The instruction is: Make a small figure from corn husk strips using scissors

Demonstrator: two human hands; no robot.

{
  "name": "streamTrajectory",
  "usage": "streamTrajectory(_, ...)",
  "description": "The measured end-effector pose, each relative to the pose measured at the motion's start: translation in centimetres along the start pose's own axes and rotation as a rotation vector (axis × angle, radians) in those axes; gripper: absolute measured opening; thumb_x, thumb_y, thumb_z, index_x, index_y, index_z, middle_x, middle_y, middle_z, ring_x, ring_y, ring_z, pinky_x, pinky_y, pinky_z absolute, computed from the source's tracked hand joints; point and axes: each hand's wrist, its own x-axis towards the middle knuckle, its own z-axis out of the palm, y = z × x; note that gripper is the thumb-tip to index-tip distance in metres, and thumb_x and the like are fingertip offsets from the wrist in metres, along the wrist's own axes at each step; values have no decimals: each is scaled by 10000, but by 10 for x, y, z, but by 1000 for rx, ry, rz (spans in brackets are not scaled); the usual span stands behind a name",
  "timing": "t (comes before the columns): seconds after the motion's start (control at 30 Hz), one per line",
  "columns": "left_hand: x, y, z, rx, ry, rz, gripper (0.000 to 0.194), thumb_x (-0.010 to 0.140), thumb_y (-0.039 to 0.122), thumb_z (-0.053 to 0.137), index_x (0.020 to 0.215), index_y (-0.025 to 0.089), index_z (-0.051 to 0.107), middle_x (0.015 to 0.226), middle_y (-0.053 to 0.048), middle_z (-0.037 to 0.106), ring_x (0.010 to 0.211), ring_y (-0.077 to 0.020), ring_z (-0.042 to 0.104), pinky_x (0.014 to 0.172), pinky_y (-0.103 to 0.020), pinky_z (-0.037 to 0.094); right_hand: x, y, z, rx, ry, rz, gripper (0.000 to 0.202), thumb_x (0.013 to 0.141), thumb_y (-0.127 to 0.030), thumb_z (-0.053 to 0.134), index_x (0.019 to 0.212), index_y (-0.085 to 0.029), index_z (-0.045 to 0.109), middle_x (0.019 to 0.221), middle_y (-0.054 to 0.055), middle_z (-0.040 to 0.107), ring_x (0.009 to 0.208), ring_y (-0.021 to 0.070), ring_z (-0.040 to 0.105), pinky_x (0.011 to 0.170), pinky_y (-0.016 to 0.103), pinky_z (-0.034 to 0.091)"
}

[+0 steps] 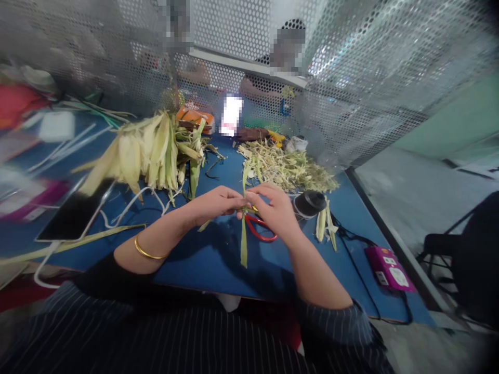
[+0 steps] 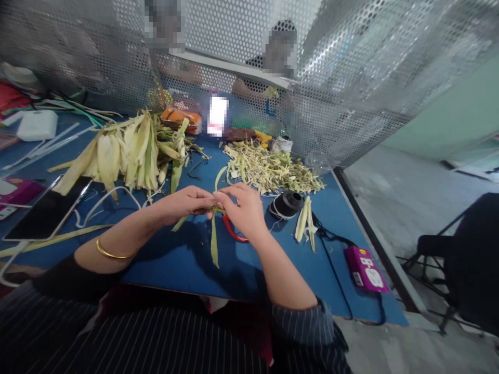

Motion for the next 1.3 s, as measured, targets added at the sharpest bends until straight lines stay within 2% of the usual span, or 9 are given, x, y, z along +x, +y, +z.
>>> streamTrajectory(0.1, -1, -1, 5, 118, -13, 10, 309, 776, 367, 580, 566, 155, 659, 503, -9, 519, 463, -84, 338, 478, -249, 225, 1, 5, 10, 396, -149, 236, 208, 782, -381, 585, 746, -189, 657, 671, 12, 622, 624, 142, 551, 605, 280, 431)
streamTrajectory(0.23, 0, -3, 10, 139, 49, 1, 314, 764, 359, 582, 528, 158, 629, 457, 18, 459, 447, -78, 298, 481, -252, 212, -1, 6, 19, 599, 4, 321, 185, 701, -337, 657, 651, -174, 586, 618, -15, 579, 568, 109, 501, 557, 245, 407)
streamTrajectory(0.4, 1, -3, 11, 191, 21, 14, 293, 747, 301, 567, 501, 154, 628, 481, -3, 515, 465, -86, 347, 487, -250, 237, -4, 9, 24, 436, 158, 243, 188, 720, -300, 637, 608, -179, 547, 589, -34, 526, 569, 98, 461, 571, 236, 384)
streamTrajectory(0.57, 3, -8, 13, 229, -9, 10, 268, 727, 262, 571, 490, 159, 645, 423, 6, 477, 432, -82, 335, 454, -242, 231, -2, 10, 27, 292, 197, 172, 175, 741, -282, 623, 610, -185, 559, 672, -13, 586, 675, 124, 529, 665, 250, 413)
streamTrajectory(0.77, 6, -8, 11, -138, 164, -51, 349, 765, 453, 587, 665, 139, 701, 605, -53, 625, 466, -77, 415, 434, -209, 264, 11, 23, 5, 239, 11, 103, 283, 874, -368, 458, 914, -189, 673, 804, 19, 678, 806, 154, 611, 791, 292, 443)
streamTrajectory(0.87, 7, -5, 5, -272, 235, -55, 413, 784, 511, 552, 731, 135, 713, 634, -71, 630, 475, -82, 433, 416, -209, 249, 14, 26, -6, 171, -127, 77, 289, 871, -383, 465, 895, -191, 681, 837, 27, 690, 811, 164, 616, 759, 294, 448)
streamTrajectory(0.97, 7, -5, 2, -309, 273, -51, 363, 774, 480, 587, 758, 142, 717, 632, -71, 623, 472, -79, 426, 414, -214, 241, 12, 25, -8, 90, -153, 29, 214, 839, -344, 528, 823, -195, 682, 731, 5, 660, 701, 146, 587, 667, 264, 432)
streamTrajectory(1.13, 6, -8, 6, -151, 220, -35, 238, 723, 378, 659, 722, 149, 724, 572, -18, 583, 465, -70, 405, 437, -210, 253, 9, 24, -1, -93, 30, -116, 208, 848, -317, 540, 710, -204, 647, 661, 1, 623, 653, 145, 557, 696, 285, 423)
streamTrajectory(1.3, 7, -7, 6, -231, 337, -10, 274, 729, 398, 657, 803, 147, 737, 676, -54, 659, 556, -93, 516, 489, -205, 342, 2, 12, -2, -323, 279, -261, 190, 861, -270, 521, 998, -222, 643, 1043, 73, 652, 1019, 220, 551, 948, 392, 348)
